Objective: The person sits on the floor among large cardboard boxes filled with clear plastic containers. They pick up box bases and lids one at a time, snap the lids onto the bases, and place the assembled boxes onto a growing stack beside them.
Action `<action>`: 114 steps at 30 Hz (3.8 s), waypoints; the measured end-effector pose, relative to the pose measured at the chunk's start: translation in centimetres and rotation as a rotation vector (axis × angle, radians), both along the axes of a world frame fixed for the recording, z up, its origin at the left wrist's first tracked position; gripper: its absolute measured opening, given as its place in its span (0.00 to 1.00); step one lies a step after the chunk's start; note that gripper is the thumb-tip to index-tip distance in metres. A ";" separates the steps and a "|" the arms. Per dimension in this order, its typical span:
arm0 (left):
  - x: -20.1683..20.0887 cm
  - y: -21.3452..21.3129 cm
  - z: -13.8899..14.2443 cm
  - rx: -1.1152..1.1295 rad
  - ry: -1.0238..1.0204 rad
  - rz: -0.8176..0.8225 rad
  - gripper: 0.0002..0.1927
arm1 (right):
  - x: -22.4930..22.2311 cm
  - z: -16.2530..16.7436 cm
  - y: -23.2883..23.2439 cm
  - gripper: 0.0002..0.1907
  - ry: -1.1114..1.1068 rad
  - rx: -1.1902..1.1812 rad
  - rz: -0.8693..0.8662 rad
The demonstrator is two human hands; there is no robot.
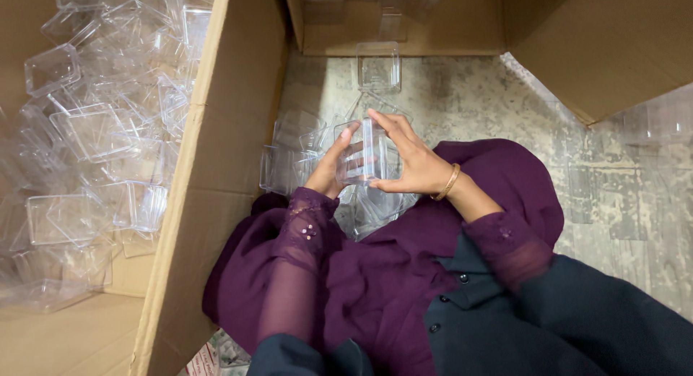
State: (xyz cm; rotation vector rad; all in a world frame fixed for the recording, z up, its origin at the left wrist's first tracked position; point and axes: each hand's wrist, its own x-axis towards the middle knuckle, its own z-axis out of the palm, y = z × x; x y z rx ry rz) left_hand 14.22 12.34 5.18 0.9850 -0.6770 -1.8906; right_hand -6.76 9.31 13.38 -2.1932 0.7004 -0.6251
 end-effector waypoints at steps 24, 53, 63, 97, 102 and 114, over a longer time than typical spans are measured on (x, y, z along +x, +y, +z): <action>-0.1 -1.1 -2.4 0.037 -0.079 0.019 0.39 | -1.5 -4.4 -2.5 0.63 0.163 -0.015 -0.011; 2.6 -3.0 -6.6 -0.113 -0.340 0.636 0.13 | -0.2 -13.3 -13.9 0.08 0.158 -0.114 -0.711; 0.9 -2.3 -4.8 -0.453 -0.604 0.565 0.47 | 2.4 -12.4 -2.7 0.11 -0.357 0.760 -0.135; 0.4 -0.5 -1.0 -0.028 0.008 -0.006 0.52 | 0.1 0.3 0.2 0.61 -0.062 0.087 -0.038; 0.0 -0.2 -1.4 -0.061 0.044 -0.037 0.49 | -0.1 0.2 0.5 0.59 0.020 0.051 -0.034; -0.5 0.0 -2.3 -0.137 0.117 -0.003 0.39 | -0.2 -0.4 0.4 0.61 0.073 0.005 -0.034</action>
